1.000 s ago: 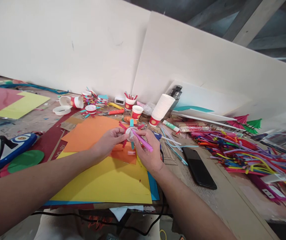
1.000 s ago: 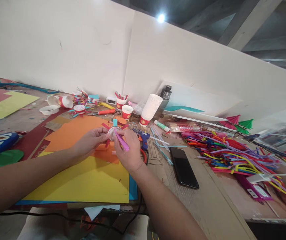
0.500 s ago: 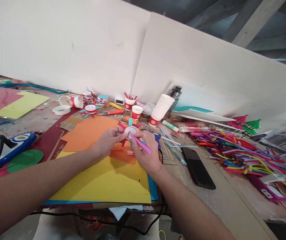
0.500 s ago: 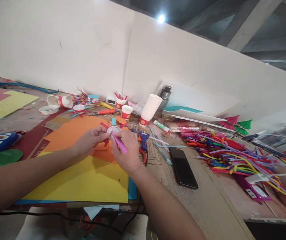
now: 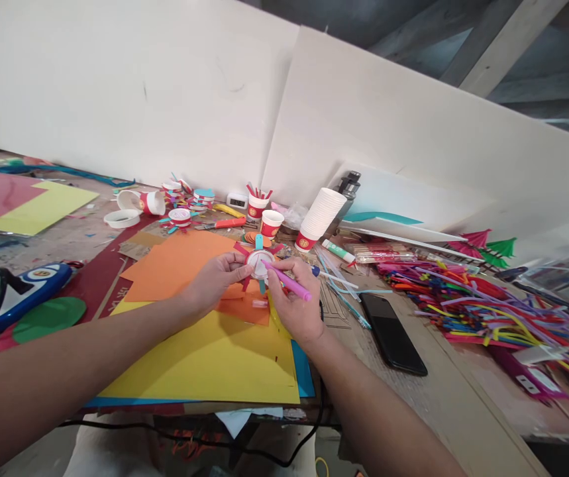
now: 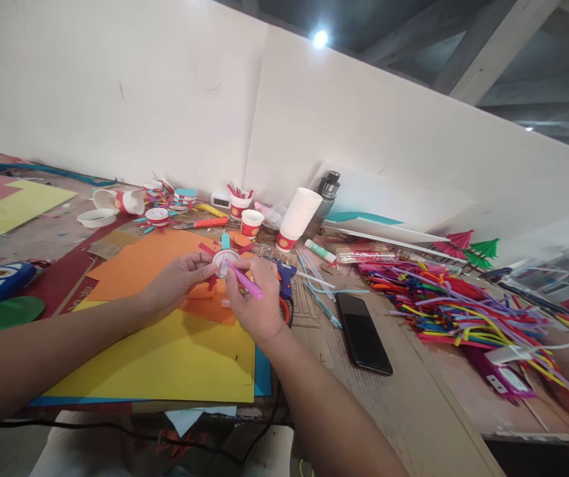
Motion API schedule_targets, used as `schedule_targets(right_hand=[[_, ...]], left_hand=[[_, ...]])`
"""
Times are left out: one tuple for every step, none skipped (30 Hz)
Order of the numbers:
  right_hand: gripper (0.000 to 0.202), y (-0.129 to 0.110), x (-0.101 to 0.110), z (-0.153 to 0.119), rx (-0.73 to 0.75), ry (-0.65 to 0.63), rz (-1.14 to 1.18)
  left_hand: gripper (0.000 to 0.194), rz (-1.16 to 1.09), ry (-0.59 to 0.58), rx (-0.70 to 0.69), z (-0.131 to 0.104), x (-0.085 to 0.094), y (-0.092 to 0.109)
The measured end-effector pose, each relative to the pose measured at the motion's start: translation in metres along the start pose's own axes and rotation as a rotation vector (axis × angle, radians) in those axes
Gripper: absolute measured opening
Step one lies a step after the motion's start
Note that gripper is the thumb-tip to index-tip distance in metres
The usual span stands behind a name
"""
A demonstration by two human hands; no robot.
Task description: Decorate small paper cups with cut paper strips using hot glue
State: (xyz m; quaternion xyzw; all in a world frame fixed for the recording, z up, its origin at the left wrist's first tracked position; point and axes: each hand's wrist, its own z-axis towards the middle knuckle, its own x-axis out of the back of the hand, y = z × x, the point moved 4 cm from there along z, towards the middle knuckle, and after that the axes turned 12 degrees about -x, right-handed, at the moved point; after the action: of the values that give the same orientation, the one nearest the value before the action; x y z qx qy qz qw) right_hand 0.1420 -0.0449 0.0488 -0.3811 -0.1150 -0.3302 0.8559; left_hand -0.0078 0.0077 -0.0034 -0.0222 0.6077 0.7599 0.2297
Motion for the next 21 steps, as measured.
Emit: schedule_targets(right_hand=[[0.005,0.0003,0.0007,0.0006,0.000,0.012,0.002],[0.006,0.0004,0.0011,0.0010,0.001,0.018,-0.001],[0.006,0.0003,0.0013,0.0013,0.005,0.021,-0.005],[0.006,0.0001,0.0012,0.0013,0.011,0.019,-0.011],[0.006,-0.0001,0.0011,0.0012,0.019,0.018,-0.015],[0.006,-0.0002,0.0010,0.0010,0.027,0.018,-0.019],[0.005,-0.0003,0.0008,0.0007,0.036,0.020,-0.024],[0.005,-0.0002,0.0006,0.0003,0.044,0.024,-0.029],[0.005,-0.0001,0.0003,0.0001,0.051,0.027,-0.035],[0.005,0.0001,-0.0001,-0.0002,0.056,0.030,-0.042],[0.005,0.0003,-0.0005,-0.0003,0.062,0.033,-0.049],[0.005,0.0003,-0.0008,-0.0004,0.068,0.035,-0.054],[0.004,0.0003,-0.0011,-0.0004,0.074,0.036,-0.057],[0.004,0.0002,-0.0014,-0.0004,0.078,0.037,-0.058],[0.004,0.0001,-0.0016,-0.0003,0.083,0.036,-0.057],[0.004,-0.0001,-0.0018,-0.0002,0.086,0.035,-0.057],[0.004,-0.0002,-0.0020,-0.0001,0.087,0.033,-0.057],[0.004,-0.0002,-0.0020,-0.0001,0.087,0.033,-0.058],[0.004,-0.0002,-0.0020,-0.0001,0.086,0.035,-0.060],[0.003,0.0000,-0.0019,-0.0002,0.085,0.038,-0.064],[0.003,0.0001,-0.0019,-0.0004,0.083,0.039,-0.070]], left_hand=[[0.034,0.003,0.001,-0.001,-0.0003,-0.0002,0.0000],[0.033,0.005,0.001,-0.004,-0.0006,-0.0006,0.0001],[0.033,0.006,0.000,-0.005,-0.0009,-0.0010,0.0003],[0.032,0.006,-0.003,-0.004,-0.0011,-0.0016,0.0004],[0.032,0.004,-0.006,-0.001,-0.0013,-0.0023,0.0006],[0.032,0.003,-0.010,0.003,-0.0014,-0.0030,0.0008],[0.032,0.003,-0.015,0.007,-0.0015,-0.0037,0.0011],[0.033,0.005,-0.019,0.010,-0.0016,-0.0042,0.0015],[0.033,0.007,-0.021,0.011,-0.0017,-0.0045,0.0019],[0.033,0.012,-0.021,0.012,-0.0019,-0.0047,0.0024],[0.033,0.019,-0.022,0.013,-0.0022,-0.0047,0.0029],[0.032,0.027,-0.024,0.014,-0.0026,-0.0047,0.0033],[0.032,0.032,-0.028,0.015,-0.0031,-0.0047,0.0037],[0.031,0.036,-0.032,0.017,-0.0035,-0.0048,0.0041],[0.031,0.038,-0.034,0.017,-0.0039,-0.0048,0.0044],[0.031,0.036,-0.035,0.017,-0.0041,-0.0047,0.0045],[0.031,0.034,-0.033,0.016,-0.0040,-0.0045,0.0045],[0.031,0.032,-0.029,0.014,-0.0038,-0.0041,0.0043],[0.032,0.031,-0.025,0.011,-0.0033,-0.0036,0.0039],[0.032,0.032,-0.021,0.009,-0.0027,-0.0029,0.0034],[0.033,0.033,-0.018,0.005,-0.0019,-0.0022,0.0029]])
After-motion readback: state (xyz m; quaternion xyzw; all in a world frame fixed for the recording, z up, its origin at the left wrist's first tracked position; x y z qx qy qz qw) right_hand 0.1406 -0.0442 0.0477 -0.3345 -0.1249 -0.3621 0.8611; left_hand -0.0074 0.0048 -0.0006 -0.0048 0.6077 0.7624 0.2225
